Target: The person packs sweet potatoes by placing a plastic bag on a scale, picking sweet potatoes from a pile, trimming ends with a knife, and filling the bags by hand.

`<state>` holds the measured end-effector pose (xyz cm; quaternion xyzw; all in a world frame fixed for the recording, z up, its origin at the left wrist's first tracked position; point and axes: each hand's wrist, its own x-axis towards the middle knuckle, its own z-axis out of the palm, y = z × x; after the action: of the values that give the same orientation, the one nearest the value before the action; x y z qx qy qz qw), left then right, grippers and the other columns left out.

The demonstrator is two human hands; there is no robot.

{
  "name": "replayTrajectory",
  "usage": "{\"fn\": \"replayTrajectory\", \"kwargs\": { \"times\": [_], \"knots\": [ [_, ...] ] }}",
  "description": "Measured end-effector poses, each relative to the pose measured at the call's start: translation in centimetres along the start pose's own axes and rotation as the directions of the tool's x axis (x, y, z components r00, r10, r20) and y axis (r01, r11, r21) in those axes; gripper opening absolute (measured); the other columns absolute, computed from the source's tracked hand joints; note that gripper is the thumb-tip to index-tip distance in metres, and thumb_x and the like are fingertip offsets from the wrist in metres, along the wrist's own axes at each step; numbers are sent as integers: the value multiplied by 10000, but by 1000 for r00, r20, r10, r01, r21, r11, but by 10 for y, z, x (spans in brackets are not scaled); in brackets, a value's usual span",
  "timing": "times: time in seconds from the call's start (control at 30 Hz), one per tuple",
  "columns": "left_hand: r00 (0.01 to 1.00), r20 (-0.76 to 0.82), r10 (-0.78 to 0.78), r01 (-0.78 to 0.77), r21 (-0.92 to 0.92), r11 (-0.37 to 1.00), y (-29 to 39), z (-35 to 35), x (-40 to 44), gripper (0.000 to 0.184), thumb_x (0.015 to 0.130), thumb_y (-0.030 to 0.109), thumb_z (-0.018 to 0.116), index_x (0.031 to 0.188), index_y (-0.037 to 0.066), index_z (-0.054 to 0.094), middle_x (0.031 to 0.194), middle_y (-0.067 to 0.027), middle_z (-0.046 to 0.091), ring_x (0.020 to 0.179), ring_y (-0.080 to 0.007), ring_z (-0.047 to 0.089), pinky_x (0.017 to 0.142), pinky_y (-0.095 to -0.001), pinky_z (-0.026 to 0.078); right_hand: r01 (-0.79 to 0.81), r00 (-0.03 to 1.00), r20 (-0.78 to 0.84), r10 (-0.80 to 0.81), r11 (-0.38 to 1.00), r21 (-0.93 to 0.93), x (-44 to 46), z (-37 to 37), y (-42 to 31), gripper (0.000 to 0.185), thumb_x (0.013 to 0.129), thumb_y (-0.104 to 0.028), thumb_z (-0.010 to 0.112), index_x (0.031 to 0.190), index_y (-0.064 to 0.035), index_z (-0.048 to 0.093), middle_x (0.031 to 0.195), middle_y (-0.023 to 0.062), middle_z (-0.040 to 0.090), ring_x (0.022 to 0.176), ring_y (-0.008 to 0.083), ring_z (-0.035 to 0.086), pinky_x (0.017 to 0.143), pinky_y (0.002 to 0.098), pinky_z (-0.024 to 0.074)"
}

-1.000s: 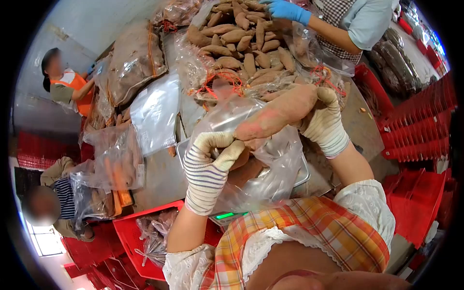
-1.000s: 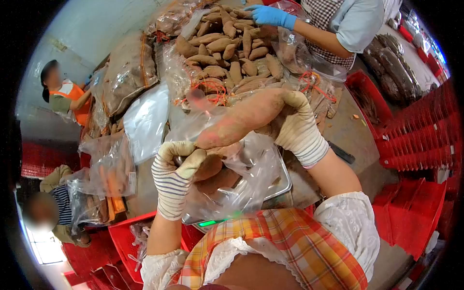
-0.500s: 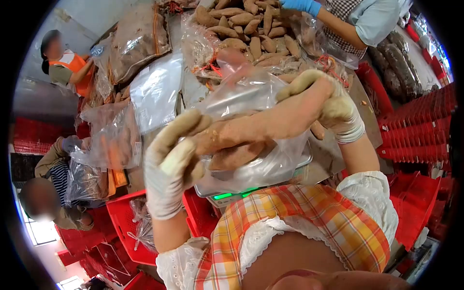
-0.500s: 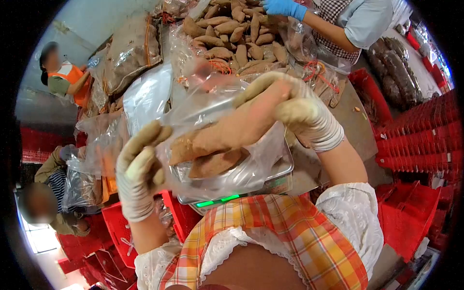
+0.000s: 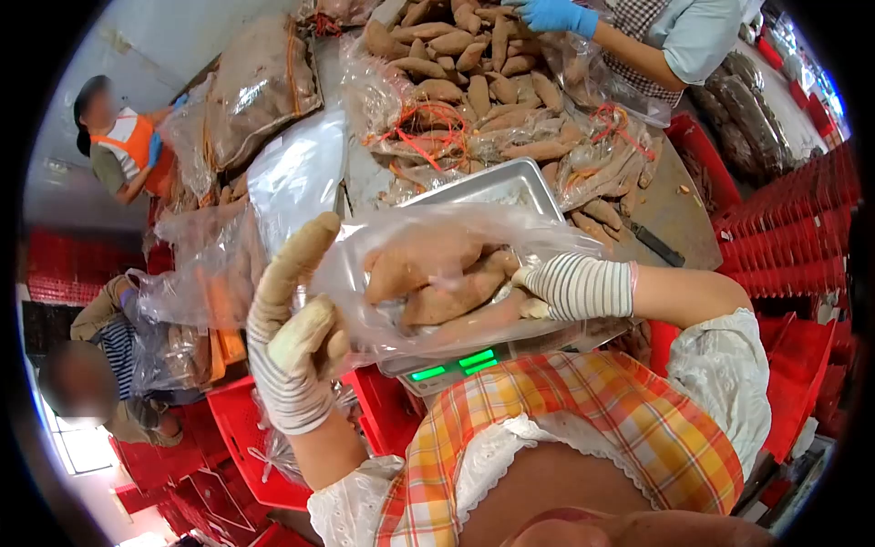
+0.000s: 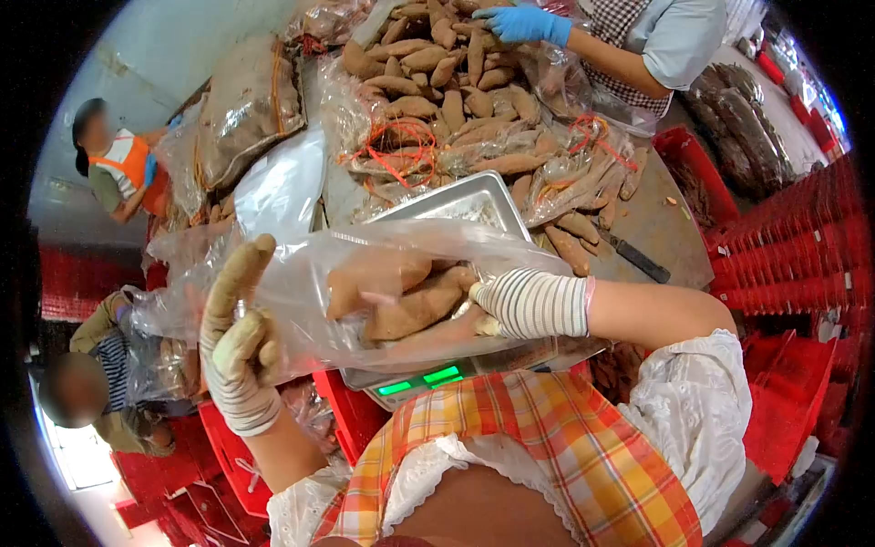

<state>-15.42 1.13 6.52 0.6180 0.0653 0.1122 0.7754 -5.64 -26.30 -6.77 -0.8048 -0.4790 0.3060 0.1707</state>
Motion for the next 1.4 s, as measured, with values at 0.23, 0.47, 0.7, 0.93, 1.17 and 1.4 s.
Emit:
{"fn": "replayTrajectory", "kwargs": {
  "times": [0.23,0.47,0.7,0.93,1.17,1.4],
  "knots": [
    [996,4,-92,88,275,958,-64,14,56,467,803,163,597,1248,47,520,778,10,558,504,-21,382,454,-163,313,96,965,-250,-78,994,59,34,-87,14,370,805,-358,598,1019,-57,620,747,128,627,701,252,625,692,346,498],
    [922,111,-371,346,191,919,-93,18,92,436,846,142,589,1252,24,482,802,-1,561,595,-48,461,521,-188,387,-11,743,-626,239,939,345,202,-157,110,826,704,-450,659,1331,2,367,1177,248,550,1118,348,515,927,358,414],
    [881,116,-459,441,154,884,-101,11,97,405,845,157,586,1223,38,505,657,25,513,540,-54,460,466,-175,354,-51,908,-409,-94,942,-331,386,-99,61,200,702,-155,614,838,-42,708,845,185,669,791,305,666,671,423,526],
    [888,142,-437,427,99,899,-104,2,96,325,859,151,564,1142,-7,546,649,24,493,546,-55,448,509,-185,377,167,951,-111,-288,784,-598,353,-107,44,178,778,-182,566,804,-58,690,839,154,678,765,281,663,675,400,521],
    [892,133,-433,421,110,900,-100,5,95,317,844,156,567,1115,-8,568,621,37,482,512,-54,438,477,-185,366,-316,396,-895,205,946,77,357,-218,123,287,847,-241,501,1006,-26,602,939,181,636,843,329,625,732,399,495],
    [841,139,-523,514,95,852,-98,3,102,315,864,117,565,1147,-22,561,766,-7,581,567,-34,475,513,-172,388,-495,476,-831,288,869,18,391,-236,185,835,748,-402,663,1369,-9,265,1355,179,397,1275,290,358,1084,426,188]
  ]
}}
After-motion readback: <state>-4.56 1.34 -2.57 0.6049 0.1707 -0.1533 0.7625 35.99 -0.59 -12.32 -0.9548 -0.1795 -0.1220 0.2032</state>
